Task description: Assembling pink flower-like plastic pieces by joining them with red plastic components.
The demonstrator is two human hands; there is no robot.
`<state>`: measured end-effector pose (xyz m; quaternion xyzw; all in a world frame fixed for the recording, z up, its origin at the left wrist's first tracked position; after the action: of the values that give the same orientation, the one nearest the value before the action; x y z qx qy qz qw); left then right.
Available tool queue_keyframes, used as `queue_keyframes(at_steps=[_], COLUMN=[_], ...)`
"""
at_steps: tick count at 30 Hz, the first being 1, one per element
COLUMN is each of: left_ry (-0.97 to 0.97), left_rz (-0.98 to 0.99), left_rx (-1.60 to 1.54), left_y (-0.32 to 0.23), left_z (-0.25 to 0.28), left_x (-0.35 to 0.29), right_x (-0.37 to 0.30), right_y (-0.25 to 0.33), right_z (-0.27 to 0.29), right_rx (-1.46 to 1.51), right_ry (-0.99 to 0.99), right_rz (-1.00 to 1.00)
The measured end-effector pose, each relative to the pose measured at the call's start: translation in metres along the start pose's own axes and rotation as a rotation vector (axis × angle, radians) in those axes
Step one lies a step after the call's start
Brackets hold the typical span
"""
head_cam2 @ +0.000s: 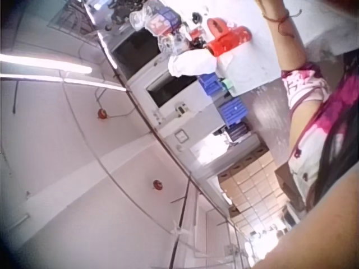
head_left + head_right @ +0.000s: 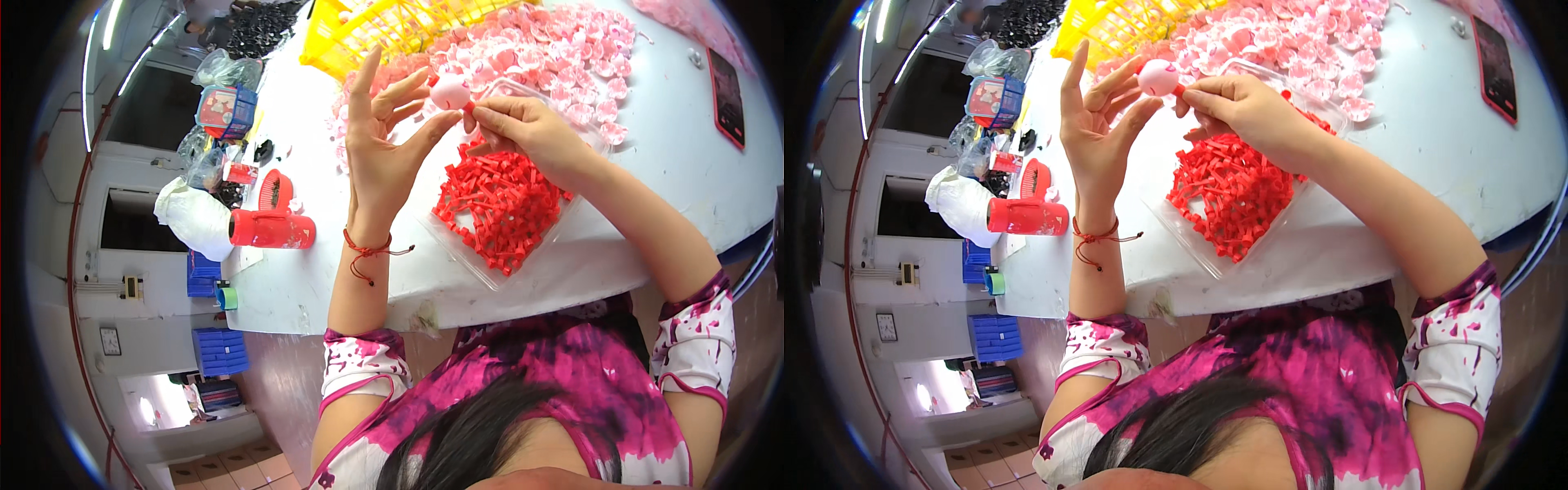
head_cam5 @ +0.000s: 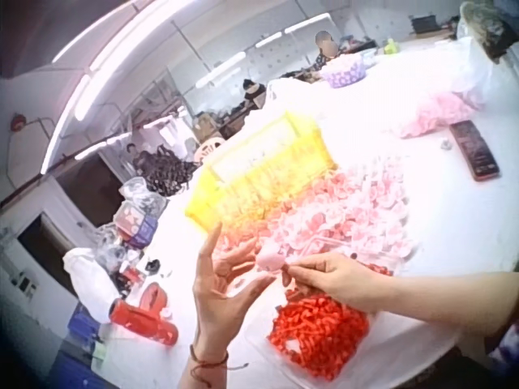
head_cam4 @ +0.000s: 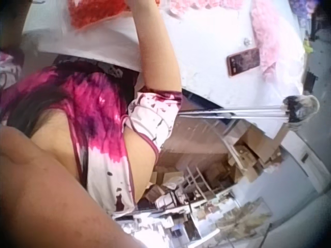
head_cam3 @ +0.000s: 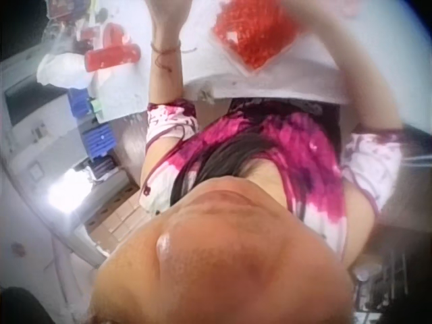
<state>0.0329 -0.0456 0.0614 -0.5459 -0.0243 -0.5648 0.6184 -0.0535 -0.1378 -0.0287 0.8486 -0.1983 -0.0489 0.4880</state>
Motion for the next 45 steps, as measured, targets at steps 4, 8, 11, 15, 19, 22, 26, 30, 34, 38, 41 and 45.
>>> queue_keyframes(at_steps=[4, 8, 11, 15, 19, 22, 26, 30, 34, 38, 41, 45], left_ry=[0.256, -0.052, -0.298, -0.183, -0.094, 0.072, 0.123, 0.175, 0.313, 0.292, 0.254, 0.268], left_rz=[-0.071, -0.367, -0.369, -0.114, 0.088, 0.229, 0.306, 0.162, 0.114, 0.199, 0.407, 0.402], left_rx=[0.103, 0.604, 0.857, 0.438, 0.297, 0.417, 0.308, 0.728, 0.978, 0.749, 0.217, -0.397], left_y=[-0.002, -0.046, -0.065, -0.056, -0.007, 0.039, 0.094, 0.112, 0.142, 0.129, 0.104, 0.074], left_z=[-0.018, 0.007, 0.036, 0.06, 0.065, 0.054, 0.043, 0.055, 0.055, 0.039, 0.026, -0.013], left_x=[0.006, 0.08, 0.117, 0.12, 0.081, 0.045, -0.001, -0.01, -0.033, -0.029, -0.029, -0.029], right_x=[-0.009, -0.01, -0.008, -0.003, 0.008, 0.009, 0.009, 0.005, 0.004, 0.003, 0.003, 0.0], right_y=[-0.007, -0.007, -0.011, -0.013, -0.003, -0.007, -0.014, -0.013, -0.014, -0.014, -0.007, 0.008], right_z=[-0.001, 0.003, 0.009, 0.021, 0.02, 0.026, 0.025, 0.022, 0.017, 0.022, 0.02, 0.017], right_rx=[-0.071, -0.153, -0.262, -0.258, -0.382, -0.383, -0.48, -0.584, -0.611, -0.589, -0.514, -0.254], right_ry=[0.091, 0.069, 0.037, 0.023, 0.018, -0.005, 0.02, 0.031, 0.053, 0.034, -0.002, -0.097], right_rz=[-0.06, -0.062, -0.07, -0.075, 0.031, 0.019, 0.044, 0.075, 0.086, 0.076, 0.071, 0.161])
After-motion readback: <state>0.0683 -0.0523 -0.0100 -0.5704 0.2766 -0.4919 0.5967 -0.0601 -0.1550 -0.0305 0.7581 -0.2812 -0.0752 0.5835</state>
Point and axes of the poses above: each hand's wrist, its own x-axis towards the middle knuckle, its own z-axis out of the back of the hand, y = z × x, the point moved 8 cm from there along x, towards the middle knuckle, and after that the axes turned 5 degrees about x, right-handed, at the moved point
